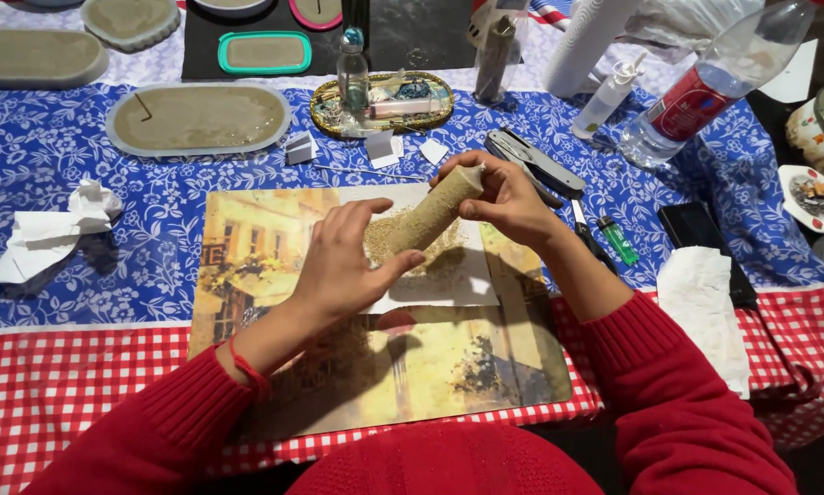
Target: Rolling a cardboard tube in a tray of brownish powder to coat its exterior surface.
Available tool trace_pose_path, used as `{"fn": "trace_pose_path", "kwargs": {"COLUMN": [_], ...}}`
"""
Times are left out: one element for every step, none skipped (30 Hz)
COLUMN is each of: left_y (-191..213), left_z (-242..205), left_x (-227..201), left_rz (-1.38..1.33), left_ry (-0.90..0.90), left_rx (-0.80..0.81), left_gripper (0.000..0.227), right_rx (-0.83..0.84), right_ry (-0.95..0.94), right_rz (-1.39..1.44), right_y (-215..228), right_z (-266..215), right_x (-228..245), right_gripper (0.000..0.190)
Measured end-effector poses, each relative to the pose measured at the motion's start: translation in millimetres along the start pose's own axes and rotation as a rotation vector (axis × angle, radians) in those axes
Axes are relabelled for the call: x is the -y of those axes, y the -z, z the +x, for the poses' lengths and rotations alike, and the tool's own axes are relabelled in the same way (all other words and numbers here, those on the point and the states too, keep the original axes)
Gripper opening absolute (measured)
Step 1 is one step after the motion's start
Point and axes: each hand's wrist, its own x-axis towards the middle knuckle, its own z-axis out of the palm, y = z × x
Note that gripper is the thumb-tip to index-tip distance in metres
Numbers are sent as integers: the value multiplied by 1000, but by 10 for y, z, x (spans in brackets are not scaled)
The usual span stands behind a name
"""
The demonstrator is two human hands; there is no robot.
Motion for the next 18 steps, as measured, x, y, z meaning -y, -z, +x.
{"fn": "trace_pose_path", "kwargs": {"left_y": [-27,-54,-81,-92,-103,-114,-111,-115,-118,-118,-117,-112,-114,-117,-120,-132,-145,-160], "left_z": [22,47,73,93,113,137,143,142,141,126,113,99,101,95,87,80,74,72], "left_x": [-9,-17,-24,-45,-66,-85,-93,-103,-112,-127,-143,-156,-170,-185,-199,-190,-181,-175], "left_rz": [2,7,13,13,16,18,18,34,49,49,73,98,99,133,168,168,210,250], "left_ry": [0,1,2,2,14,25,24,16,8,8,-33,-74,-74,-96,-118,-116,-127,-139], "left_rx": [1,26,51,52,79,107,109,101,93,94,42,-9,-8,-37,-65,-65,-78,-91], "left_gripper": [69,70,72,72,72,72,72,73,74,74,76,78,78,79,80,80,79,78], "right_rx": [0,35,70,69,85,99,97,94,91,90,60,31,30,-12,-54,-53,-126,-202], "right_ry": [1,42,83,84,76,69,70,70,70,70,62,55,55,55,56,55,16,-22], "right_rz": [2,26,50,51,65,79,79,72,66,66,75,83,84,117,149,150,191,232], "right_y": [-5,-9,-13,-22,-31,-40,-38,-38,-38,-43,-49,-58,-75,-97,-119,-135,-151,-163], "right_z": [-4,-4,-4,-4,-4,-4,-1,-6,-10,-12,-14,-12,-9,-9,-8,2,12,18], "right_x": [-22,-41,-61,-61,-62,-62,-71,-82,-93,-99,-105,-111,-127,-148,-169,-206,-243,-277], "right_gripper": [60,59,59,59,59,59,59,58,58,58,58,59,59,57,55,55,53,51]}}
